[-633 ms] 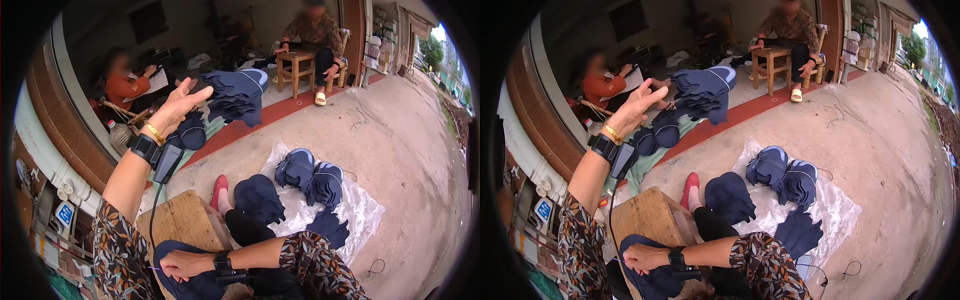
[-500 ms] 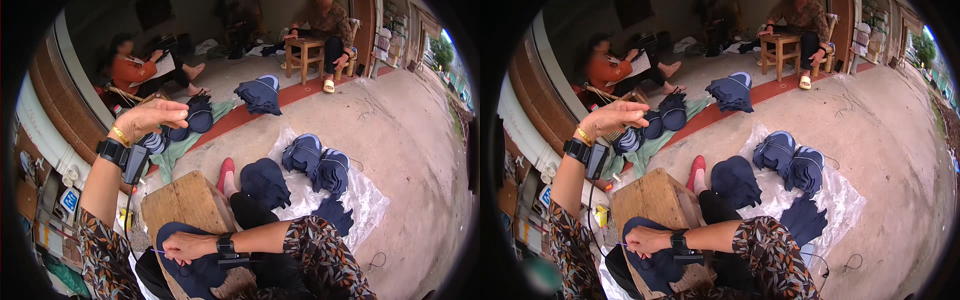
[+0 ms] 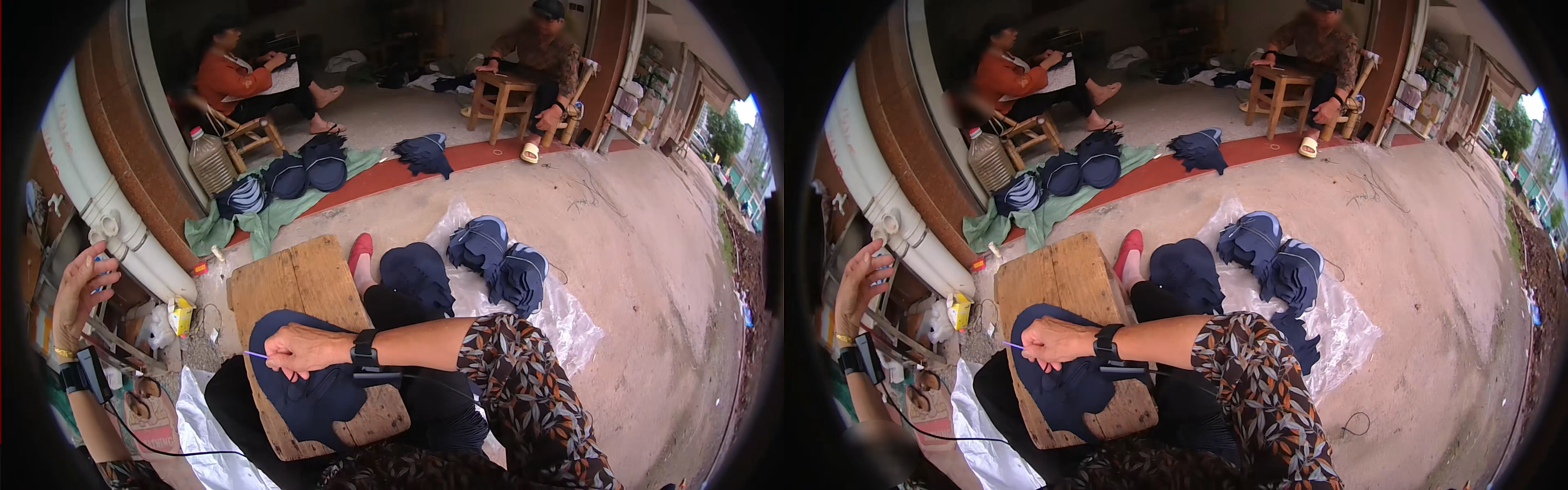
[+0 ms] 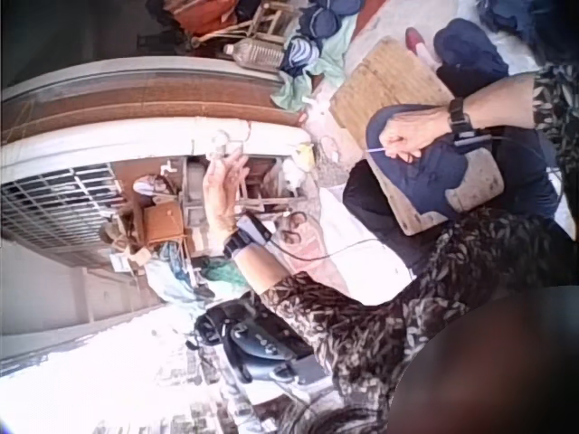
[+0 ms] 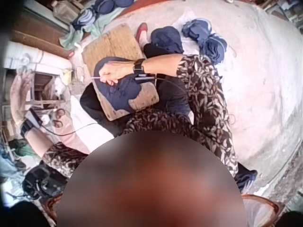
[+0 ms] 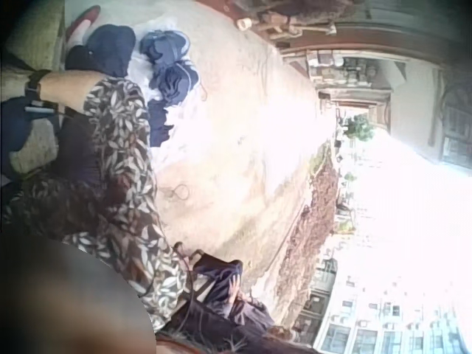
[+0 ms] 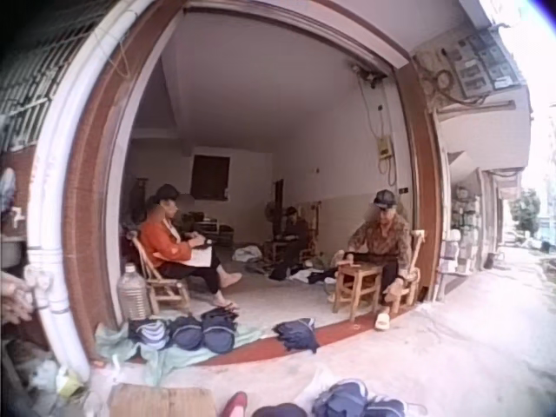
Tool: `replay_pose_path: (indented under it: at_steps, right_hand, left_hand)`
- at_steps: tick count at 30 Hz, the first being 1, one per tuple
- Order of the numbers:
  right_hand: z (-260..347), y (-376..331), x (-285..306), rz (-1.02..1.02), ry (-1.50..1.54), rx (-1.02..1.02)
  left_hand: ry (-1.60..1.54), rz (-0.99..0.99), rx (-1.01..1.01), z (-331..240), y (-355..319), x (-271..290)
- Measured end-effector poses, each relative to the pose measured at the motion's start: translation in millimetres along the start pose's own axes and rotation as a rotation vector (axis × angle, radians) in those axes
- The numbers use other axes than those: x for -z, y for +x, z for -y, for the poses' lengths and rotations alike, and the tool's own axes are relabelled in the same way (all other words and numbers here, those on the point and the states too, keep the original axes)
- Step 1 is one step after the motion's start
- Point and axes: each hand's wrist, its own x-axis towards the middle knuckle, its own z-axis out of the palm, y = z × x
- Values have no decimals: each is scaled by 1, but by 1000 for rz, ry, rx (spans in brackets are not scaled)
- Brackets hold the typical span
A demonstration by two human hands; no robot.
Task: The recorder is manually stitching pieces of a shoe upper together using a needle and thread.
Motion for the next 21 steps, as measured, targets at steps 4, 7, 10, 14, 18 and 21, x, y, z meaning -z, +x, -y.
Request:
replay_pose_path:
  at_steps: [4, 7, 10, 14, 18, 21]
  right_hand:
    - [-3, 0, 0, 4, 34, -84]
    - [-6, 4, -2, 8, 83, -188]
    - [-2, 2, 0, -10, 51, -275]
    - [5, 3, -1, -35, -40, -343]
    - [4, 1, -3, -76, -58, -338]
    - [4, 3, -6, -120, -108, -357]
  left_hand:
    - [-162, -68, 68, 68, -81, 34]
    - [-238, -67, 161, 124, -146, 42]
    - [-339, -68, 311, 178, -209, 35]
    - [-607, 7, 444, 261, -286, 4]
    - [-845, -2, 641, 345, -317, -63]
    - [-1016, -120, 517, 396, -303, -117]
